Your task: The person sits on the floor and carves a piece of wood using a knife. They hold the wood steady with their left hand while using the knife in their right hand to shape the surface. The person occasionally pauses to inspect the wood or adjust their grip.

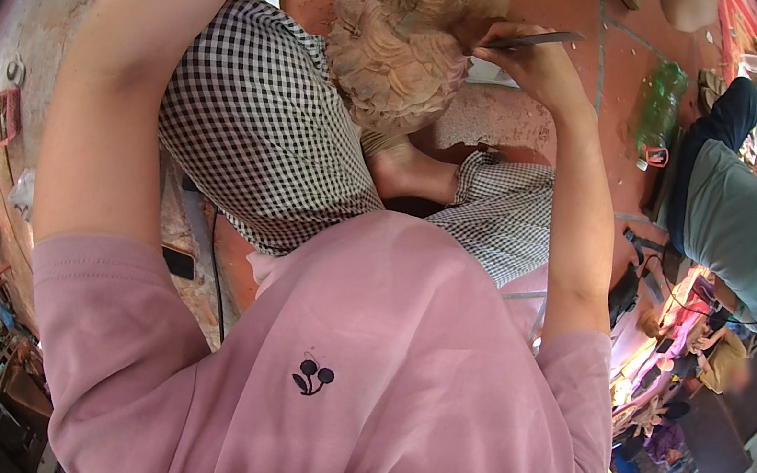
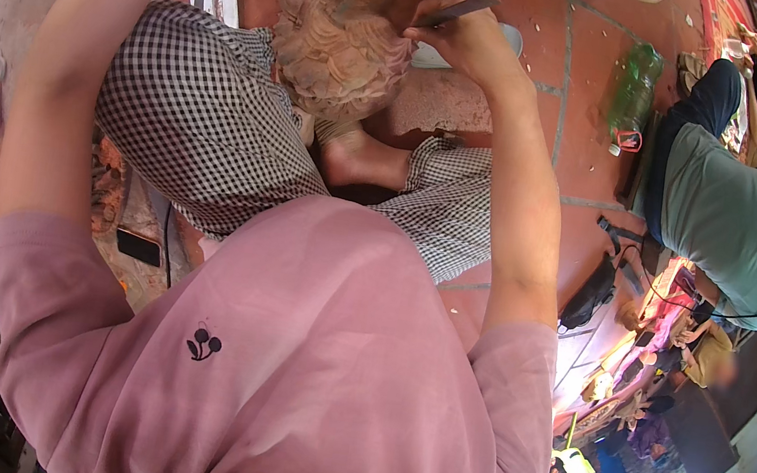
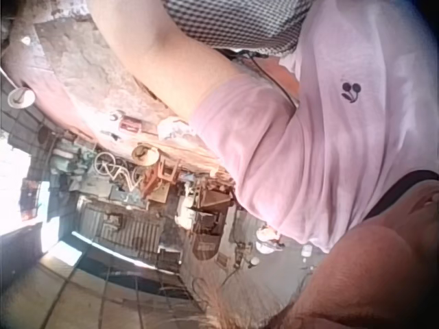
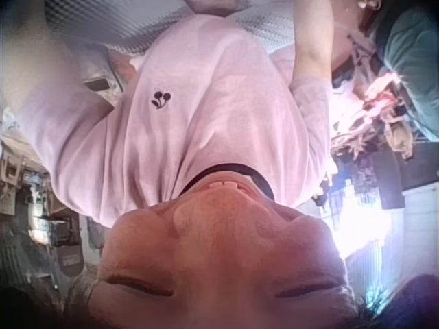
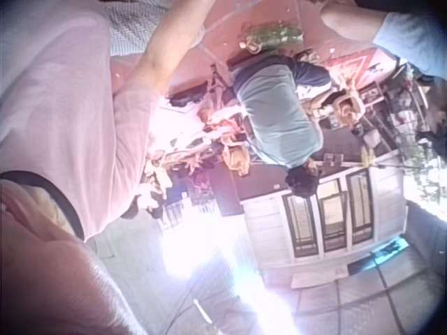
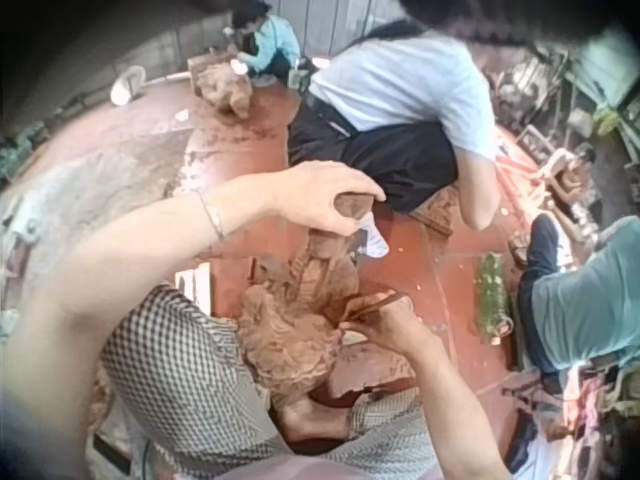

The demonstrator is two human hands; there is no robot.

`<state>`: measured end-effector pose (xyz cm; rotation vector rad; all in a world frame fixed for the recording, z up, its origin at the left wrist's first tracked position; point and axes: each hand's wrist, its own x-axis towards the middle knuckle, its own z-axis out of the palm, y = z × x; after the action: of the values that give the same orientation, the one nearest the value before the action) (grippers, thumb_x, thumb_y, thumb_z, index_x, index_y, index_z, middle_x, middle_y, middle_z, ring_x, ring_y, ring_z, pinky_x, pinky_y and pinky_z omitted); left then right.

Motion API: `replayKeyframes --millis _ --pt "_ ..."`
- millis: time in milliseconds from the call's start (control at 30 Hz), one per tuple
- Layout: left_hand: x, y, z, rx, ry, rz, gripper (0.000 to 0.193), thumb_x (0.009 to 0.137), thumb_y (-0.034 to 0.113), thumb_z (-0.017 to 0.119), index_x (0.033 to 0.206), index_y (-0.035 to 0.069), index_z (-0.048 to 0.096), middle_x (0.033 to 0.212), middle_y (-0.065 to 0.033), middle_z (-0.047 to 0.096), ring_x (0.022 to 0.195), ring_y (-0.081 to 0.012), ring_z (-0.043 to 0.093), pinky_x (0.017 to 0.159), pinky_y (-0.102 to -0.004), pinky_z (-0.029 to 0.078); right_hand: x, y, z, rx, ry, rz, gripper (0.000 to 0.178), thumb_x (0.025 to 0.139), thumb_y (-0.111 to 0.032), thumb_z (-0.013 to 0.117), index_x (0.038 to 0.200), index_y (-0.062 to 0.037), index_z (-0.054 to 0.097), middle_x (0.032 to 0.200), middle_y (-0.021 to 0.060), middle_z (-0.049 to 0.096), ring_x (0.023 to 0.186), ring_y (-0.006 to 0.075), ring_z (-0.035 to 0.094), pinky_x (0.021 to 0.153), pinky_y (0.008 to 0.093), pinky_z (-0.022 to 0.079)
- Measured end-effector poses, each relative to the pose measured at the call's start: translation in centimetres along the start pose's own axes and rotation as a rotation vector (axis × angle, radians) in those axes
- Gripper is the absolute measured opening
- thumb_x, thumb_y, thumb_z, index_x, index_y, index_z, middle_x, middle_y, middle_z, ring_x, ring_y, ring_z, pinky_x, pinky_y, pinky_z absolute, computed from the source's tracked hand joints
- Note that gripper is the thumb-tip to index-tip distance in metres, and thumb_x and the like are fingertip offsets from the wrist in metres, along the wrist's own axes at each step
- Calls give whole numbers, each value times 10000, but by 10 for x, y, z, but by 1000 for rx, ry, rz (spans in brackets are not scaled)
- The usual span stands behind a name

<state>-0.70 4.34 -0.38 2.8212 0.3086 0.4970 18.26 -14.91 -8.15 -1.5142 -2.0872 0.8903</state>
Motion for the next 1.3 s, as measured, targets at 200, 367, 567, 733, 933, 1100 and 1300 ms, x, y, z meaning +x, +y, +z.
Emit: replayKeyframes --millis 200,367,567,733,933,1100,1300 --pt "0 1 0 3 14 5 640 790 439 678 1327 100 601 1342 -157 607 1239 -336 558 1061 -433 436 -1 -22 -2 -341 -5 -134 98 788 -156 771 831 -95 708 1008 40 704 886 270 673 703 380 538" --pt "0 1 -2 -14 -15 -18 645 795 448 678 1333 102 596 1331 -157 615 1237 -339 559 1057 -433 438 9 -36 -9 -579 35 -413 88 754 -120 758 829 -114 712 1330 -51 627 980 207 664 706 356 557" --pt "3 7 -1 -4 -5 -26 640 792 449 685 1327 108 601 1327 -154 618 1236 -338 560 1053 -435 441 41 -40 -22 -540 -248 -158 49 761 -155 746 775 -148 700 1371 -130 606 936 169 672 640 332 541" --pt "3 5 -1 -13 -6 -23 648 781 440 697 1327 105 601 1318 -161 621 1226 -343 565 1049 -438 444 40 -46 -16 -662 -207 -365 34 771 -171 746 782 -155 717 1293 -143 652 861 152 675 644 341 530" --pt "4 10 -2 -13 -4 -35 652 775 435 702 1323 96 604 1306 -168 626 1215 -347 572 1040 -439 452 61 -47 -22 -590 -310 -281 220 796 -177 732 1010 -127 727 1128 35 705 948 254 685 780 403 531" --pt "2 9 -4 -40 -11 -43 663 773 441 703 1321 81 604 1291 -181 633 1206 -362 578 1033 -444 456 45 -46 -15 -680 -241 -524 41 819 -112 744 843 -144 737 1231 -73 691 844 172 697 658 338 550" --pt "4 13 -6 -30 -9 -26 680 769 449 708 1324 71 601 1298 -201 627 1212 -374 577 1035 -451 453 79 -55 -18 -792 -373 -102 296 785 -94 666 1074 -104 732 959 154 731 863 340 703 747 444 542"
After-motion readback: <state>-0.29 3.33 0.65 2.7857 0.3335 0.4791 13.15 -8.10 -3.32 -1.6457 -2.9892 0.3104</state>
